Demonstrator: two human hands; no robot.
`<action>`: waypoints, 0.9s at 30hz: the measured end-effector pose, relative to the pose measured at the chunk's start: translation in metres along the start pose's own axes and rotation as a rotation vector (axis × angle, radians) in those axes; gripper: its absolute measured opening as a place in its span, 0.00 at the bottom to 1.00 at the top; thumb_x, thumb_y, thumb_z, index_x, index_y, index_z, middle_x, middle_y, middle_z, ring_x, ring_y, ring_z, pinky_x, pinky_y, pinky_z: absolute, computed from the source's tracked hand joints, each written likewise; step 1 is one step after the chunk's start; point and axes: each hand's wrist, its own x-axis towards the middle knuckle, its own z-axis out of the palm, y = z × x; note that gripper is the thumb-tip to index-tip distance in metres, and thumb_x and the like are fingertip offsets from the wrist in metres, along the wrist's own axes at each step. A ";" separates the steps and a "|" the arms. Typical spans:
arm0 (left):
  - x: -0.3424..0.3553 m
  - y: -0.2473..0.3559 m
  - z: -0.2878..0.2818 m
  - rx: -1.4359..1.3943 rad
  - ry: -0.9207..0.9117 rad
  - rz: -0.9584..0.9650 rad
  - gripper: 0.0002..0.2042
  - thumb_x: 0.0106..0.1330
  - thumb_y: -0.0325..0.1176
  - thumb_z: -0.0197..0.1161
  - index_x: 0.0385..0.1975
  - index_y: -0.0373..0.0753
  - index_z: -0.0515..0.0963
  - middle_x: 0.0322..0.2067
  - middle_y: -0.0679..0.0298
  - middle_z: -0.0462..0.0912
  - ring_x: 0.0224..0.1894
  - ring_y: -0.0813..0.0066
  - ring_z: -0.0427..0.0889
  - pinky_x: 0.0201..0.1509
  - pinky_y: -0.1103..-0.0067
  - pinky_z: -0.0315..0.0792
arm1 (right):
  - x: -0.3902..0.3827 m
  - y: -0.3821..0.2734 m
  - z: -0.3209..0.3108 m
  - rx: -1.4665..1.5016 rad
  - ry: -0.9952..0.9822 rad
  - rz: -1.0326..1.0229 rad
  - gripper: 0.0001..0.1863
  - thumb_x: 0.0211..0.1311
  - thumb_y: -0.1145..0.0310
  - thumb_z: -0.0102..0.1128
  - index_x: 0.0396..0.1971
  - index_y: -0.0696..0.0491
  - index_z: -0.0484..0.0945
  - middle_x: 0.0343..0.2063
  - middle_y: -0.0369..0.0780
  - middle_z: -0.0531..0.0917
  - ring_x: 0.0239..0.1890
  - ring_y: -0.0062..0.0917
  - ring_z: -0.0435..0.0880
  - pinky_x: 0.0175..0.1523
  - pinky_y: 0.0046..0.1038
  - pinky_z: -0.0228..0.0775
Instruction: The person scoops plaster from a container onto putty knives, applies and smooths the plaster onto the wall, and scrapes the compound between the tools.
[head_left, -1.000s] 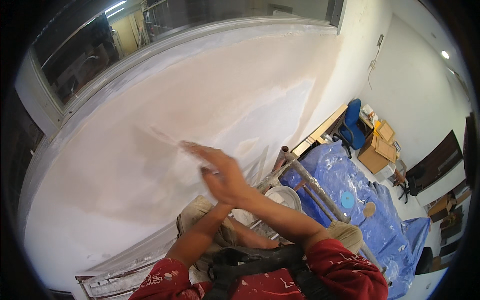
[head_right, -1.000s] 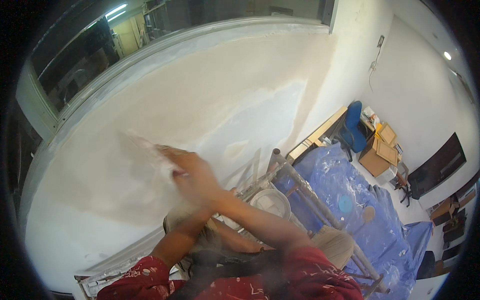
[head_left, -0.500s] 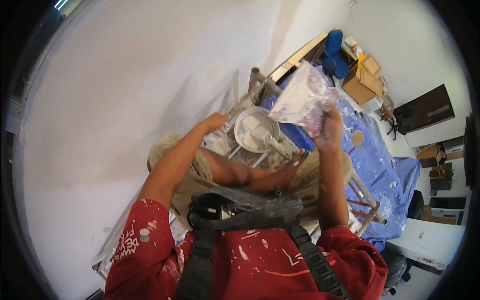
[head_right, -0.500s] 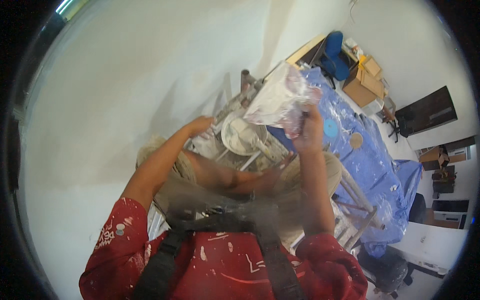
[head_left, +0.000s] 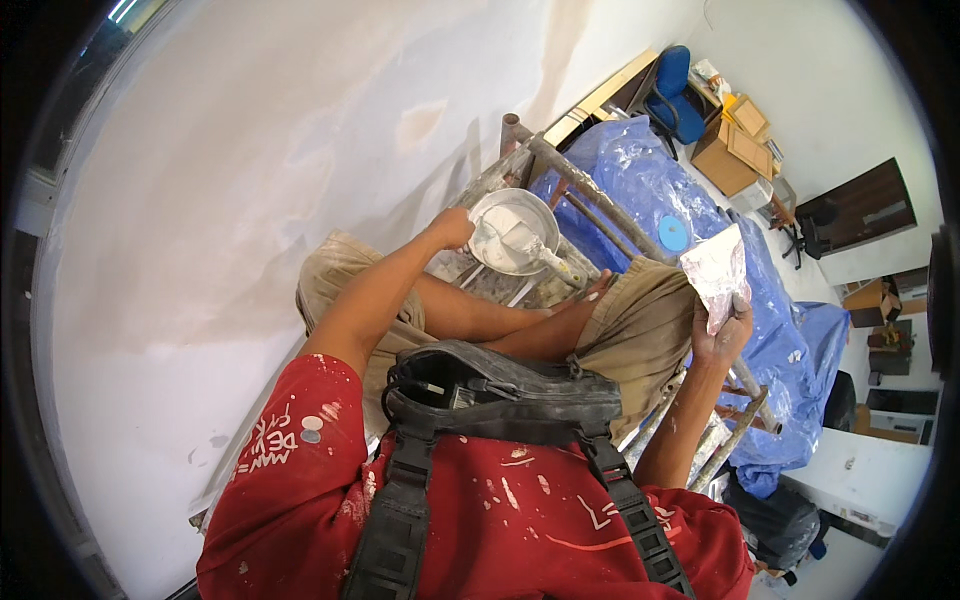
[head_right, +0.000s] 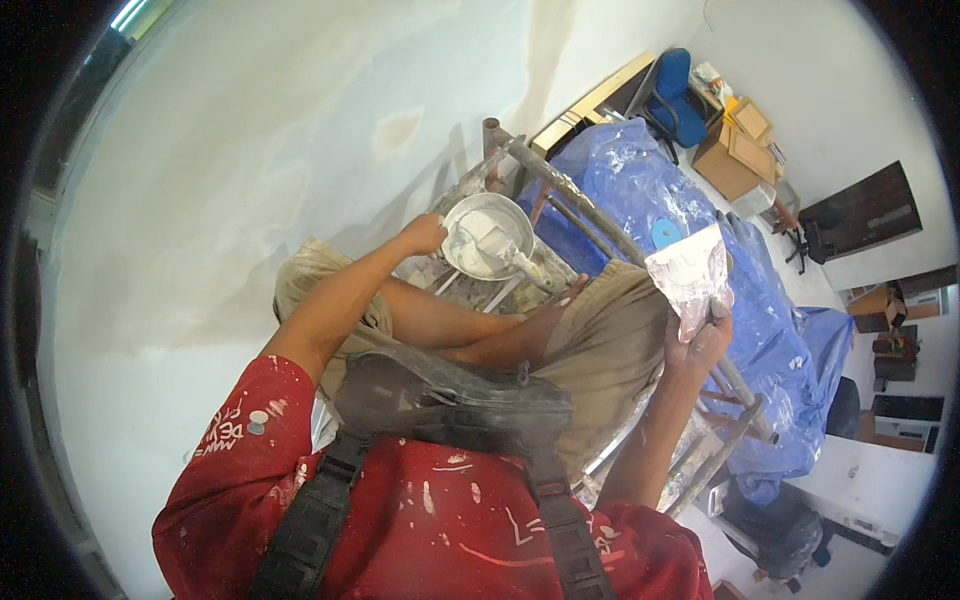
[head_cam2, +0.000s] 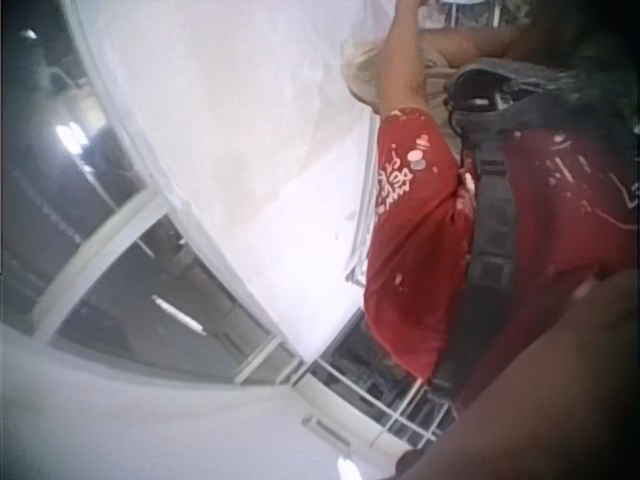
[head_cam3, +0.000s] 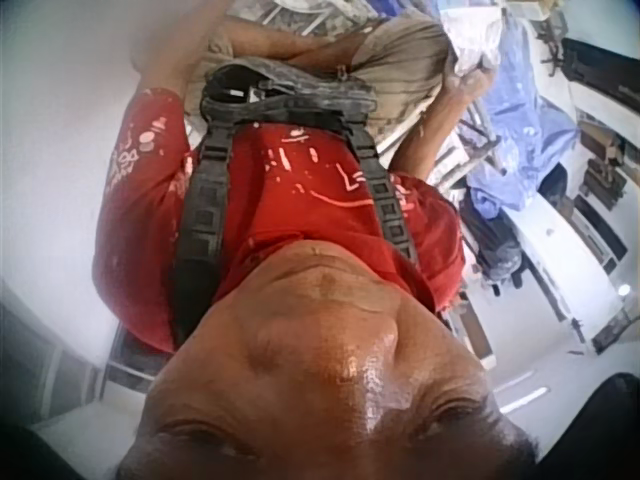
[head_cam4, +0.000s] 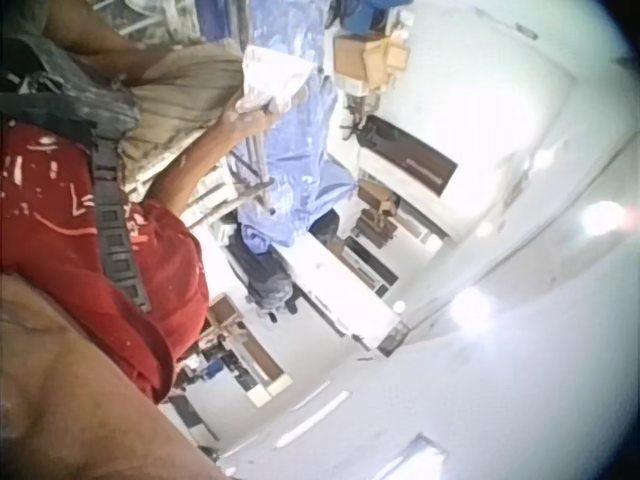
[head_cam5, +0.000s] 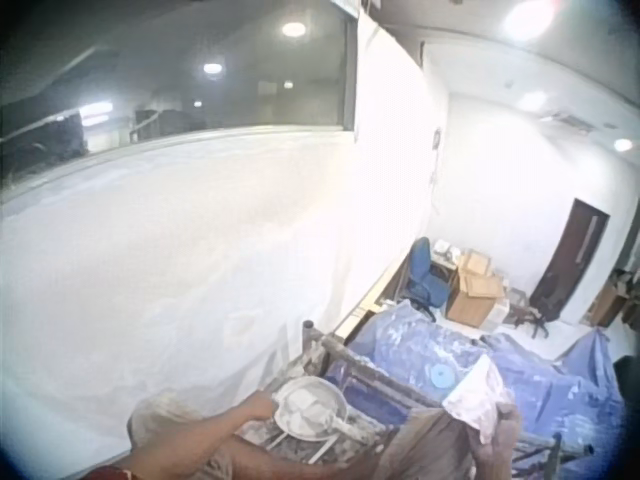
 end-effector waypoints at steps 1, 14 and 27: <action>-0.002 0.011 -0.003 0.085 0.088 0.019 0.18 0.61 0.36 0.53 0.36 0.24 0.80 0.30 0.39 0.84 0.32 0.50 0.87 0.40 0.62 0.81 | -0.005 -0.007 -0.004 -0.011 0.016 -0.014 0.22 0.65 0.69 0.47 0.57 0.62 0.70 0.54 0.48 0.79 0.54 0.41 0.80 0.58 0.44 0.76; -0.372 0.028 -0.200 -0.116 0.625 0.054 0.13 0.67 0.34 0.53 0.31 0.31 0.81 0.21 0.65 0.80 0.21 0.80 0.77 0.27 0.79 0.71 | -0.035 -0.060 -0.089 -0.115 0.352 -0.168 0.14 0.62 0.67 0.48 0.43 0.58 0.77 0.35 0.42 0.83 0.31 0.30 0.82 0.31 0.29 0.73; -0.555 -0.238 0.013 -0.500 0.892 -0.485 0.15 0.67 0.32 0.51 0.30 0.25 0.79 0.23 0.53 0.83 0.22 0.69 0.83 0.25 0.74 0.78 | 0.013 -0.046 -0.219 -1.507 0.350 -0.189 0.21 0.61 0.56 0.60 0.44 0.59 0.77 0.38 0.46 0.83 0.38 0.39 0.82 0.44 0.34 0.76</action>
